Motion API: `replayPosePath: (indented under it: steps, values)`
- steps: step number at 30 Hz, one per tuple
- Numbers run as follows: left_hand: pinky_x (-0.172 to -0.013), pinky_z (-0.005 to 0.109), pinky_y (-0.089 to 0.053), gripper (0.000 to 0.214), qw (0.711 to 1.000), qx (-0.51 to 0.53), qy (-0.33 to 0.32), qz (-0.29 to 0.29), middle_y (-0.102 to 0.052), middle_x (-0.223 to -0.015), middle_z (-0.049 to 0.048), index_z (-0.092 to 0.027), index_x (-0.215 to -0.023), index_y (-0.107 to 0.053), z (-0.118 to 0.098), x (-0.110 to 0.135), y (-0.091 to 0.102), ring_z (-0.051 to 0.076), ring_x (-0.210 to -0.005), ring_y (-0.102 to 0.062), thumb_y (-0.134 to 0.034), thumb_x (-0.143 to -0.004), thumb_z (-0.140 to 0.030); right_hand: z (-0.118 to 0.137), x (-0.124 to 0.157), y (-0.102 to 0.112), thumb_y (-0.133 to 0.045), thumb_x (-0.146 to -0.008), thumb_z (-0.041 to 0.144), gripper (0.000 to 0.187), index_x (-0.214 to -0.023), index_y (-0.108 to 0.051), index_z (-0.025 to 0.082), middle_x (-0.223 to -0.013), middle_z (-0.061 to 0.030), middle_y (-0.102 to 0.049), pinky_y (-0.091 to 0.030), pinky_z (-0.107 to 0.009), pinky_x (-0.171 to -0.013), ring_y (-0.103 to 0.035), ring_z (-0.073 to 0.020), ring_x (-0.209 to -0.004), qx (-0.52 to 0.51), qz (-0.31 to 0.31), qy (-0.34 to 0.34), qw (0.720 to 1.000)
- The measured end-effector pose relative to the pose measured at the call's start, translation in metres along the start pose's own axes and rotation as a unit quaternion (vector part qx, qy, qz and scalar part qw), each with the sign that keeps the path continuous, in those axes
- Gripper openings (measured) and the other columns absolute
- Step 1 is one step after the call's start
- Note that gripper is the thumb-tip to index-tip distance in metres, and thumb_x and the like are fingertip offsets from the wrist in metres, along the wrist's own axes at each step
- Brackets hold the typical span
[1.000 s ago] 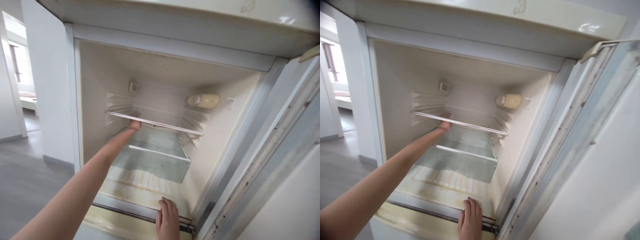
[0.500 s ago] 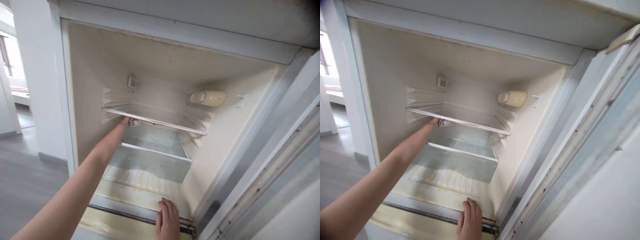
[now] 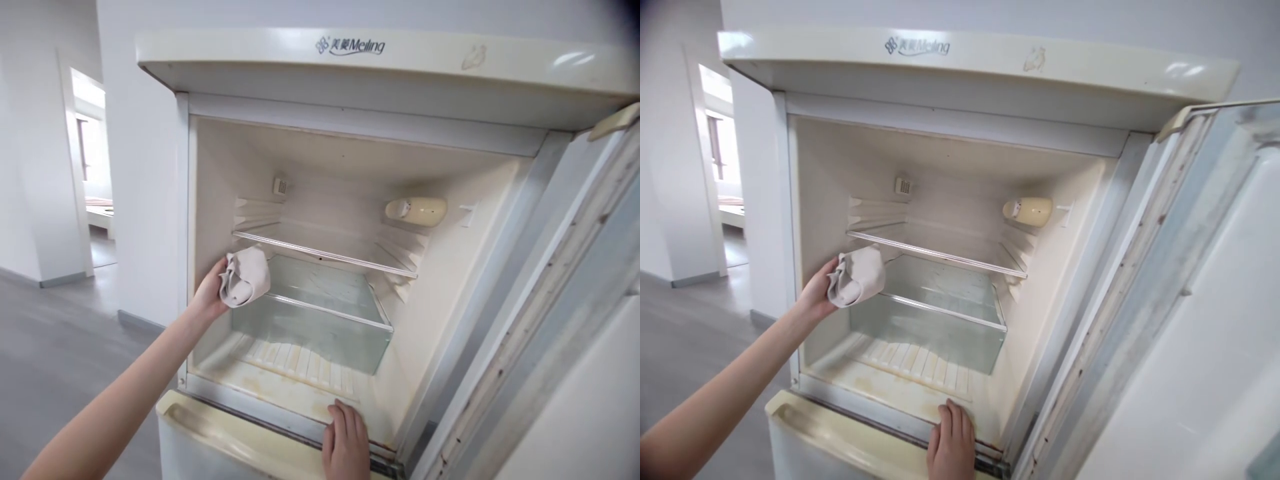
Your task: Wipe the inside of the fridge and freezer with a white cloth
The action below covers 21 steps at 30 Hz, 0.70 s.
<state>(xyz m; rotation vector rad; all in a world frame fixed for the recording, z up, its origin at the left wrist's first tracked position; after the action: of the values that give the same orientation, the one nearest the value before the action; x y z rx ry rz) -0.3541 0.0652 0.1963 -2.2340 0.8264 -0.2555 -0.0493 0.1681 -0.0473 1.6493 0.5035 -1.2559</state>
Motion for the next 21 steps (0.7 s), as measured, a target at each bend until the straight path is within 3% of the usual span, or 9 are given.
replayPosePath:
  steps: [4, 6, 8, 10, 12, 14, 16, 19, 21]
  values:
    - [-0.058, 0.022, -0.056, 0.026, 0.996, -0.079, -0.050, 0.005, -0.069, -0.063, 0.0006, -0.018, -0.083, -0.061, -0.001, 0.033, 0.018, 0.013, -0.057, -0.066, -0.040, -0.093, -0.028, 0.005, -0.003, 0.004, -0.038, -0.088, 0.014, 0.021, -0.098, -0.055, 0.018, -0.095, -0.0074, -0.062, -0.039, -0.037, -0.082, -0.055, -0.0222, -0.091, 0.004, 0.014, -0.022, 1.000]
    - [-0.061, 0.023, -0.057, 0.021, 0.987, -0.138, -0.082, 0.010, -0.071, -0.069, 0.0033, -0.016, -0.086, -0.061, 0.007, 0.040, 0.023, 0.014, -0.061, -0.068, -0.042, -0.090, -0.024, 0.007, -0.003, 0.005, -0.038, -0.088, 0.014, 0.021, -0.099, -0.055, 0.018, -0.096, -0.0077, -0.062, -0.039, -0.037, -0.083, -0.055, -0.0228, -0.092, 0.006, 0.021, -0.025, 0.999]
    - [-0.072, 0.028, -0.058, 0.027, 0.969, -0.207, -0.136, 0.015, -0.073, -0.089, 0.0086, -0.015, -0.102, -0.060, 0.017, 0.039, 0.026, 0.018, -0.079, -0.071, -0.039, -0.090, -0.026, 0.008, -0.003, 0.005, -0.037, -0.088, 0.015, 0.021, -0.099, -0.055, 0.018, -0.097, -0.0079, -0.062, -0.040, -0.038, -0.083, -0.055, -0.0231, -0.092, 0.009, 0.020, -0.024, 0.999]
    - [-0.090, 0.035, -0.054, 0.039, 0.935, -0.286, -0.208, 0.024, -0.066, -0.120, 0.0113, -0.017, -0.124, -0.051, 0.027, 0.032, 0.024, 0.021, -0.106, -0.065, -0.032, -0.093, -0.032, 0.007, -0.002, 0.004, -0.037, -0.088, 0.015, 0.021, -0.099, -0.054, 0.018, -0.096, -0.0078, -0.062, -0.040, -0.038, -0.082, -0.055, -0.0231, -0.091, 0.010, 0.016, -0.022, 1.000]
    - [-0.106, 0.038, -0.042, 0.044, 0.880, -0.381, -0.277, 0.058, -0.053, -0.139, 0.0077, -0.022, -0.134, -0.043, 0.036, 0.016, 0.016, 0.021, -0.127, -0.050, -0.035, -0.092, -0.033, 0.005, 0.000, 0.002, -0.037, -0.088, 0.014, 0.021, -0.099, -0.054, 0.019, -0.096, -0.0078, -0.062, -0.041, -0.038, -0.081, -0.056, -0.0230, -0.091, 0.011, 0.012, -0.021, 1.000]
    - [-0.115, 0.037, -0.030, 0.042, 0.802, -0.489, -0.319, 0.128, -0.051, -0.142, 0.0037, -0.026, -0.128, -0.052, 0.042, -0.008, 0.000, 0.021, -0.134, -0.041, -0.047, -0.087, -0.025, 0.002, 0.001, 0.000, -0.038, -0.087, 0.015, 0.021, -0.100, -0.055, 0.019, -0.096, -0.0075, -0.063, -0.041, -0.037, -0.081, -0.056, -0.0227, -0.090, 0.012, 0.008, -0.009, 1.000]
    - [-0.115, 0.040, -0.028, 0.035, 0.712, -0.587, -0.334, 0.190, -0.056, -0.137, 0.0036, -0.027, -0.117, -0.062, 0.044, -0.040, -0.019, 0.022, -0.133, -0.042, -0.052, -0.084, -0.021, 0.000, 0.002, -0.002, -0.039, -0.087, 0.015, 0.021, -0.100, -0.055, 0.019, -0.096, -0.0072, -0.063, -0.042, -0.036, -0.080, -0.056, -0.0222, -0.089, 0.012, 0.005, 0.013, 1.000]
    - [-0.112, 0.058, -0.027, 0.036, 0.606, -0.693, -0.345, 0.184, -0.051, -0.140, 0.0104, -0.019, -0.121, -0.057, 0.037, -0.097, -0.044, 0.028, -0.134, -0.039, -0.055, -0.087, -0.032, 0.000, 0.000, -0.001, -0.039, -0.086, 0.015, 0.022, -0.099, -0.056, 0.019, -0.095, -0.0076, -0.064, -0.042, -0.036, -0.079, -0.057, -0.0222, -0.088, 0.009, 0.001, 0.016, 1.000]
    - [-0.107, 0.058, -0.033, 0.042, 0.564, -0.733, -0.344, 0.163, -0.050, -0.138, 0.0107, -0.018, -0.124, -0.054, 0.036, -0.132, -0.056, 0.028, -0.128, -0.045, -0.057, -0.087, -0.039, 0.000, -0.001, 0.000, -0.038, -0.086, 0.015, 0.022, -0.099, -0.056, 0.018, -0.095, -0.0080, -0.064, -0.042, -0.037, -0.080, -0.057, -0.0226, -0.088, 0.010, -0.001, -0.001, 1.000]
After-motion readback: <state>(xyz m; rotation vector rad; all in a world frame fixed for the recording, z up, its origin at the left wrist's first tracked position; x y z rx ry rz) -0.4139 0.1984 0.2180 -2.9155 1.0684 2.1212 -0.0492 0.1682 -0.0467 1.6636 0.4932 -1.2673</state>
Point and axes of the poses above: each hand's wrist, its own x-axis away from the middle knuckle, its own y-axis out of the back of the hand, z = x × y, the point moved 3 cm from there along -x, towards the middle knuckle
